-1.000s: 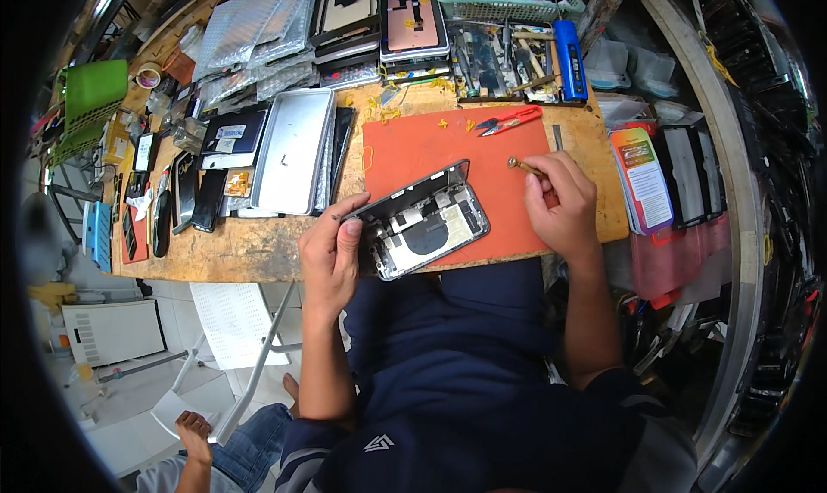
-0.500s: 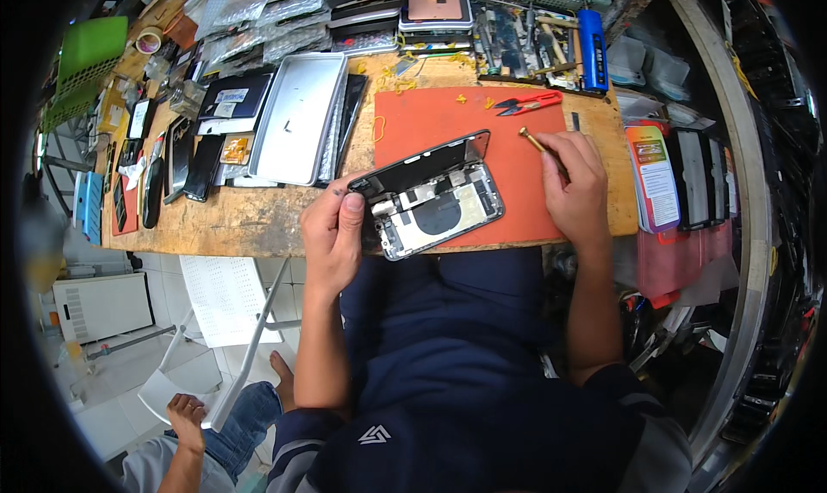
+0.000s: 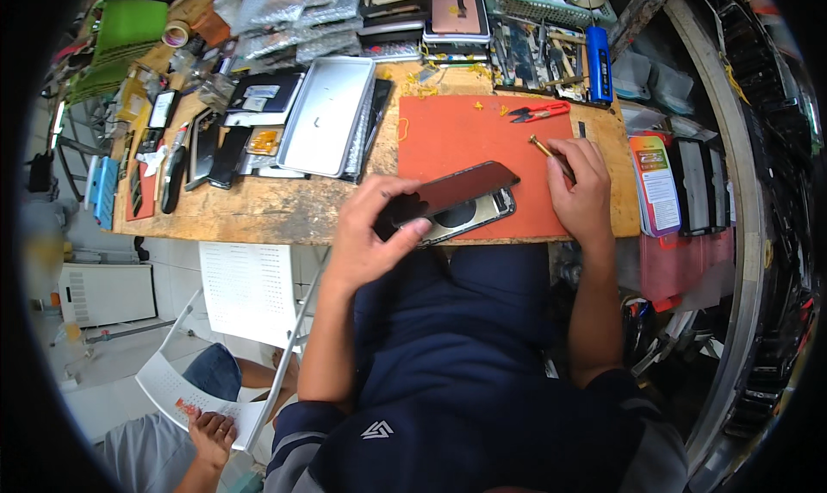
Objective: The person disassembles a smartphone, removes the battery, and inspects it. They then move to a different area to connect a cable to a device before returning to the workbench to continue handling the phone and battery.
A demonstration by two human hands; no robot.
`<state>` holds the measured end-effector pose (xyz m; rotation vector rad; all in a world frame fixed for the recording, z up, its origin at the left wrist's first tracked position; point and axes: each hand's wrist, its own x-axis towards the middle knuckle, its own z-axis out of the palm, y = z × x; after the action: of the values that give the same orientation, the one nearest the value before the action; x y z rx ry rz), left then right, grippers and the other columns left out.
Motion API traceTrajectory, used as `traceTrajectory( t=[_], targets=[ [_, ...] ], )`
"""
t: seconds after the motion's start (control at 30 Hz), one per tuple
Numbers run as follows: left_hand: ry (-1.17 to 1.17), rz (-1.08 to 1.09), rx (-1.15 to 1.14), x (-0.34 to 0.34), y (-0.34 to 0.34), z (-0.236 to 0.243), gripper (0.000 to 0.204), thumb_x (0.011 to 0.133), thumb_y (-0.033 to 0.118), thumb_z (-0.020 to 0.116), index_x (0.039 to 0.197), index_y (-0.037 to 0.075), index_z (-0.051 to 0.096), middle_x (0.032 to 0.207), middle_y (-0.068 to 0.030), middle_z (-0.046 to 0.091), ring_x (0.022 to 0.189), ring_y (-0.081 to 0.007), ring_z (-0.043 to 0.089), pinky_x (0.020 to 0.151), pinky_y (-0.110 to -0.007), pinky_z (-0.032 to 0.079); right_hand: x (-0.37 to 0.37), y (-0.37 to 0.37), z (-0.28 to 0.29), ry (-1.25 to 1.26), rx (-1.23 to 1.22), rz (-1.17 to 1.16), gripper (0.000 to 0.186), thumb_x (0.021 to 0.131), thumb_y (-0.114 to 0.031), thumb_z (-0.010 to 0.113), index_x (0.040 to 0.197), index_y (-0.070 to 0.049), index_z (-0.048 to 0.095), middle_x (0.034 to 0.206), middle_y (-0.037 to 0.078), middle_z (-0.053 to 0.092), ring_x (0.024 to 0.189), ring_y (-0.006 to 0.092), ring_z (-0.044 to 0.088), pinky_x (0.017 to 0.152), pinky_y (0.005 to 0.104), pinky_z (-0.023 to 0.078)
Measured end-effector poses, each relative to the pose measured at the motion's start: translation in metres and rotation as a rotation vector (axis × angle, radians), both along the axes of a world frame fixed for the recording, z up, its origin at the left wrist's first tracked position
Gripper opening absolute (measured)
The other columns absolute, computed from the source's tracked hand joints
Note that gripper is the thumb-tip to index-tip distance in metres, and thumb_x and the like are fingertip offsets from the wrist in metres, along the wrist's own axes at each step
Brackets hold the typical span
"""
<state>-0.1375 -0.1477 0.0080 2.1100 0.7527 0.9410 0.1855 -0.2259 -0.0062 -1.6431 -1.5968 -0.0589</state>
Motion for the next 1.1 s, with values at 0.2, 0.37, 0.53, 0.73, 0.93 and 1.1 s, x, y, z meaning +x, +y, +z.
traceTrajectory(
  t=[0.2,0.37,0.53,0.73,0.93,1.1],
  targets=[
    [0.277,-0.018,0.09,0.0,-0.024,0.006,0.063,0.084,0.02,0.085,0.141,0.006,0.061,0.136,-0.0177,0.056,0.124,-0.0384,0.059,0.105,-0.046,0.05,0.001,-0.003,0.001,-0.031,0.038,0.011,0.023,0.09,0.002,0.07,0.112,-0.001,0.071,0.106,0.016,0.069,0.1,0.0381,0.065,0.089,0.0471,0.052],
    [0.344,0.173,0.257,-0.005,-0.056,0.021,0.071,0.084,0.024,0.085,0.149,0.011,0.057,0.151,-0.0196,0.05,0.139,-0.0415,0.049,0.117,-0.052,0.039,-0.003,-0.005,0.005,0.005,0.046,0.065,0.023,0.09,0.002,0.068,0.113,0.0,0.07,0.106,0.017,0.069,0.101,0.0386,0.065,0.09,0.0476,0.052],
    [0.418,0.524,0.411,-0.09,-0.075,0.085,0.059,0.084,0.014,0.083,0.139,0.007,0.064,0.141,-0.0177,0.061,0.133,-0.0388,0.054,0.114,-0.05,0.039,0.002,-0.009,0.002,-0.046,0.062,0.053,0.024,0.091,0.002,0.067,0.114,0.0,0.071,0.107,0.017,0.069,0.101,0.0386,0.064,0.091,0.0476,0.051],
    [-0.366,0.486,0.278,-0.112,-0.11,0.151,0.026,0.099,0.01,0.066,0.124,0.003,0.066,0.107,-0.0136,0.065,0.101,-0.0289,0.063,0.093,-0.038,0.051,0.004,-0.008,-0.005,-0.063,0.015,0.056,0.024,0.095,0.003,0.065,0.118,0.002,0.07,0.113,0.02,0.069,0.108,0.0398,0.065,0.096,0.0457,0.051],
    [-1.283,-0.126,0.26,0.0,-0.115,0.191,0.033,0.102,0.015,0.057,0.134,0.014,0.059,0.116,-0.0105,0.051,0.103,-0.0219,0.06,0.067,-0.039,0.055,0.008,-0.012,-0.004,-0.047,-0.058,0.054,0.022,0.097,0.006,0.061,0.118,0.005,0.068,0.112,0.023,0.067,0.107,0.0412,0.064,0.098,0.0458,0.051],
    [-1.587,-0.69,0.392,0.005,-0.034,0.159,0.051,0.103,0.011,0.063,0.153,0.01,0.053,0.163,-0.0128,0.038,0.131,-0.0179,0.057,0.071,-0.036,0.065,0.008,0.002,-0.015,-0.074,-0.082,0.053,0.022,0.099,0.008,0.057,0.118,0.005,0.068,0.112,0.021,0.067,0.106,0.0391,0.065,0.098,0.0446,0.051]
  ],
)
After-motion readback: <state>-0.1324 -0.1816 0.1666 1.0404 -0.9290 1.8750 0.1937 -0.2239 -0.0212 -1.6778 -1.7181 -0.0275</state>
